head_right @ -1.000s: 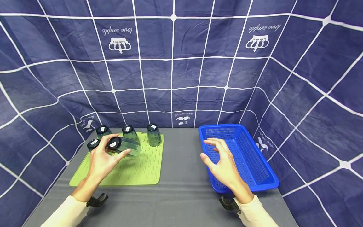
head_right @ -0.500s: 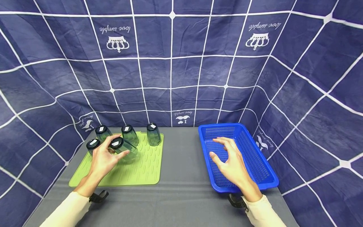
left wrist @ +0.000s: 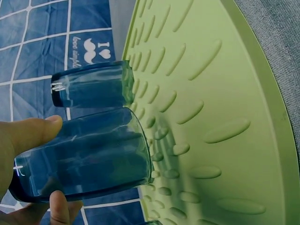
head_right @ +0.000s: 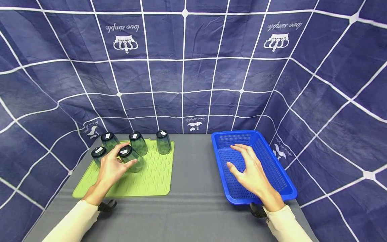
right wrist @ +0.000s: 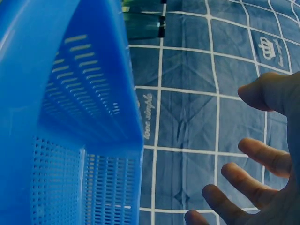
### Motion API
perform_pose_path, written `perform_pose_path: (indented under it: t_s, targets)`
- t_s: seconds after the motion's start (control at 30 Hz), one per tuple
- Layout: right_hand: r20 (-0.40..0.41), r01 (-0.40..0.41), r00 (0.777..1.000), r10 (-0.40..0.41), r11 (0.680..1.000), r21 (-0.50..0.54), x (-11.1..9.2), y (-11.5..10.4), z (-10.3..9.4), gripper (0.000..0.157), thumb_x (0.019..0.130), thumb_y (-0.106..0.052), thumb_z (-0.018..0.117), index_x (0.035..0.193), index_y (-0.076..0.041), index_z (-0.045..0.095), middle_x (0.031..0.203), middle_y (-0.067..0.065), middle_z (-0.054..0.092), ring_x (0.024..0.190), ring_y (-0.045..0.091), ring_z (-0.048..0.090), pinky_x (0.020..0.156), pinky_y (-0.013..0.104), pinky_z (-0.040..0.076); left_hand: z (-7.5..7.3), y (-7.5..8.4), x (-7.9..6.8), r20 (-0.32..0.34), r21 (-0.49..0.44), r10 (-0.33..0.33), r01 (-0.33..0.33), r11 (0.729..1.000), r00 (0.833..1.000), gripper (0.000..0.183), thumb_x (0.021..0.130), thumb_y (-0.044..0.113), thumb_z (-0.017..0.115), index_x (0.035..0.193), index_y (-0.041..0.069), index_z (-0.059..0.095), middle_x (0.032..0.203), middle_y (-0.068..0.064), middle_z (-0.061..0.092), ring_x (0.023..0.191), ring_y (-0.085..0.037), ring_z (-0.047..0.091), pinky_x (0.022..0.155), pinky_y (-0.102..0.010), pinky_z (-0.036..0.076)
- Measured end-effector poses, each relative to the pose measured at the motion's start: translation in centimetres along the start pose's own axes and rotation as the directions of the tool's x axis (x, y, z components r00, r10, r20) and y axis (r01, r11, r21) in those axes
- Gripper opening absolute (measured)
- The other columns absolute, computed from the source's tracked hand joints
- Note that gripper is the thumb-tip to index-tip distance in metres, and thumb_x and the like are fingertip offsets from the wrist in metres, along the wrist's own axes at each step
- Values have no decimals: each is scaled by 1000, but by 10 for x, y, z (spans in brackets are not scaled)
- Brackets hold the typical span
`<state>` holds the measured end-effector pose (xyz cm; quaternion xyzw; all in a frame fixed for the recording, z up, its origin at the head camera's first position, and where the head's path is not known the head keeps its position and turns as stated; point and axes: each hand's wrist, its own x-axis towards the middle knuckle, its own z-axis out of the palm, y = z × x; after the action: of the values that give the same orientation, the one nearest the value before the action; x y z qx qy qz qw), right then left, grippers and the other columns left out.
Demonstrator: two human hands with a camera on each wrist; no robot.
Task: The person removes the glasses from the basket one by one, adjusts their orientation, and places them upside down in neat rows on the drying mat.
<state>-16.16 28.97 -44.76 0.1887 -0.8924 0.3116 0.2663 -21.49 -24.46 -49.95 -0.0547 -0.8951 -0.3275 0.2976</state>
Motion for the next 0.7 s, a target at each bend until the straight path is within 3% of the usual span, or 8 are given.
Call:
perform_pose_path:
  t_s: [0.13,0.2,0.33,0.4,0.57,0.7]
  targets:
    - [16,24,1000,-24,999,-28,0,3,-1,68,92,-14,95,156,-14,72,156,17,70,146,41,65,122,8,30,4,-2,2,29,-6,-20,20,1000,999,82,76,10,108,151,15,74,136,-29,82,111,-55,79,101,-72,60]
    - [26,31,999,-30,999,-39,-1,5,-2,69,92,-14,95,157,-15,71,156,15,70,147,40,65,122,9,31,6,-4,2,42,-3,-38,38,999,998,83,77,10,107,153,15,73,139,-30,80,125,-59,76,106,-74,58]
    - [41,44,998,-42,997,-57,-2,7,-1,72,92,-15,96,159,-14,70,158,12,69,147,39,66,123,11,33,9,-7,3,61,12,-68,68,998,996,83,79,11,106,155,16,72,143,-32,78,131,-61,74,109,-76,57]
    - [51,54,997,-50,996,-68,-2,8,-1,73,92,-16,97,160,-14,69,160,11,68,148,40,65,125,19,38,10,-9,3,65,16,-75,74,997,995,83,79,11,105,155,15,72,143,-33,78,132,-62,73,109,-76,57]
    - [78,92,993,-85,991,-96,0,12,-1,77,91,-17,97,162,-14,66,163,14,65,148,44,64,117,58,50,11,-12,5,73,19,-82,81,997,994,82,80,11,104,155,15,71,143,-34,77,132,-63,72,109,-77,56]
    - [94,111,991,-100,987,-116,2,15,-1,77,91,-18,96,162,-14,66,164,16,65,148,46,64,111,73,53,13,-15,6,80,26,-97,95,995,992,82,81,11,104,156,15,71,143,-34,77,133,-62,72,109,-76,56]
